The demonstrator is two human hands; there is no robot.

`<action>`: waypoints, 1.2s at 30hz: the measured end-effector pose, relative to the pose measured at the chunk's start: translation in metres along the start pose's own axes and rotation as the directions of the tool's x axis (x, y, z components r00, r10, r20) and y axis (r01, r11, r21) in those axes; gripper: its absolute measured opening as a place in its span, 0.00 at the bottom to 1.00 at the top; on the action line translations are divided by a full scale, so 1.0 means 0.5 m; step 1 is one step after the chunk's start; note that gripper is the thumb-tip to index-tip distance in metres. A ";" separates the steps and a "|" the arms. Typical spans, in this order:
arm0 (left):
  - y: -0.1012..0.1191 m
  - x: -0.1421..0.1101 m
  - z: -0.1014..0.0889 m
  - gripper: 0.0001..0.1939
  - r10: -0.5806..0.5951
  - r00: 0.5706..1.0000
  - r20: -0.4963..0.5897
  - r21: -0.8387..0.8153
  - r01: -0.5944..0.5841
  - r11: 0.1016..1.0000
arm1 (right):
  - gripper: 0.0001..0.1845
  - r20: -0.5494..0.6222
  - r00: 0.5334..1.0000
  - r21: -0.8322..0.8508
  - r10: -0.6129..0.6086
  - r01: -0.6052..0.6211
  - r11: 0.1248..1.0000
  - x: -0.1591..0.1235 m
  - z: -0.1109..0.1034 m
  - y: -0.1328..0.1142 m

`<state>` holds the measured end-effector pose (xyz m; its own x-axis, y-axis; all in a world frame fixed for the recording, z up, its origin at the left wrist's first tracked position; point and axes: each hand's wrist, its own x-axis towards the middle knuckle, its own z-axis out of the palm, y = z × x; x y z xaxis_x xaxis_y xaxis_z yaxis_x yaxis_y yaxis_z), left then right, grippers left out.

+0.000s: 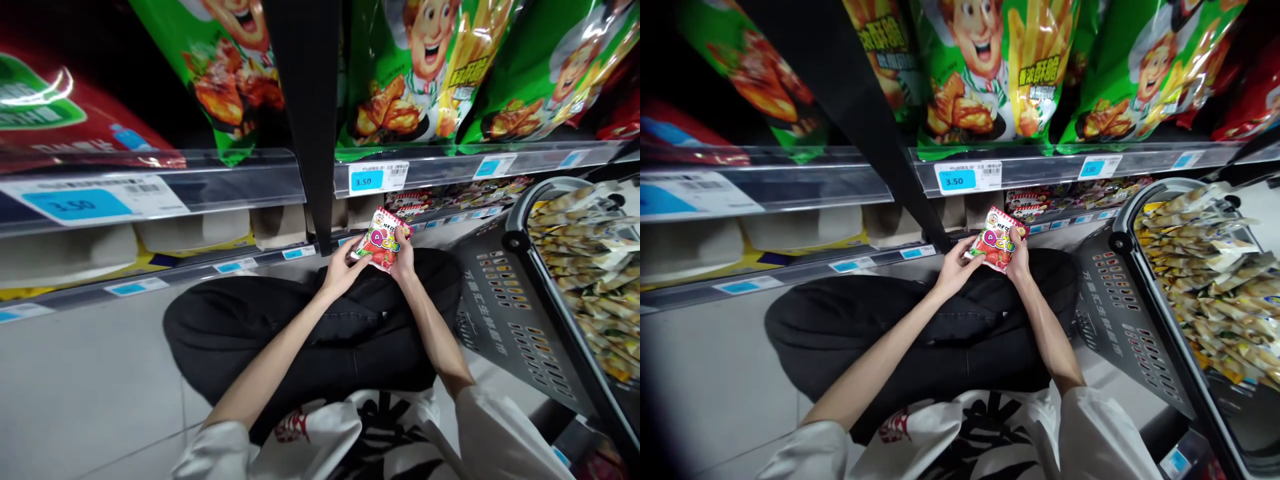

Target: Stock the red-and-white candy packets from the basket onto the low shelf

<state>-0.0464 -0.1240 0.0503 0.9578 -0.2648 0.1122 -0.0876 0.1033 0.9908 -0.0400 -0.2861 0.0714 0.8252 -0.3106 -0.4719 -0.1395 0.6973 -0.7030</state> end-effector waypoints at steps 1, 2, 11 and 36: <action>-0.009 0.001 0.002 0.29 -0.043 0.999 0.020 -0.049 0.044 0.998 | 0.20 -0.013 1.000 0.002 -0.007 0.007 1.000 0.002 -0.002 0.001; -0.016 0.001 0.003 0.30 -0.071 0.997 0.036 -0.084 0.074 0.994 | 0.20 -0.023 1.000 0.005 -0.015 0.015 1.000 0.004 -0.003 0.003; -0.032 0.006 0.000 0.37 -0.119 0.991 0.064 -0.202 0.130 0.971 | 0.20 -0.063 0.996 0.000 -0.058 0.058 0.998 0.009 -0.006 0.008; -0.044 0.003 0.002 0.33 0.088 0.996 -0.014 0.162 -0.084 0.983 | 0.20 0.022 1.000 -0.066 -0.015 0.016 0.998 0.002 0.005 0.006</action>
<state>-0.0435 -0.1276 0.0288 0.9501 -0.2413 0.1978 -0.2113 -0.0310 0.9769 -0.0380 -0.2828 0.0703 0.8393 -0.3064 -0.4492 -0.1620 0.6477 -0.7445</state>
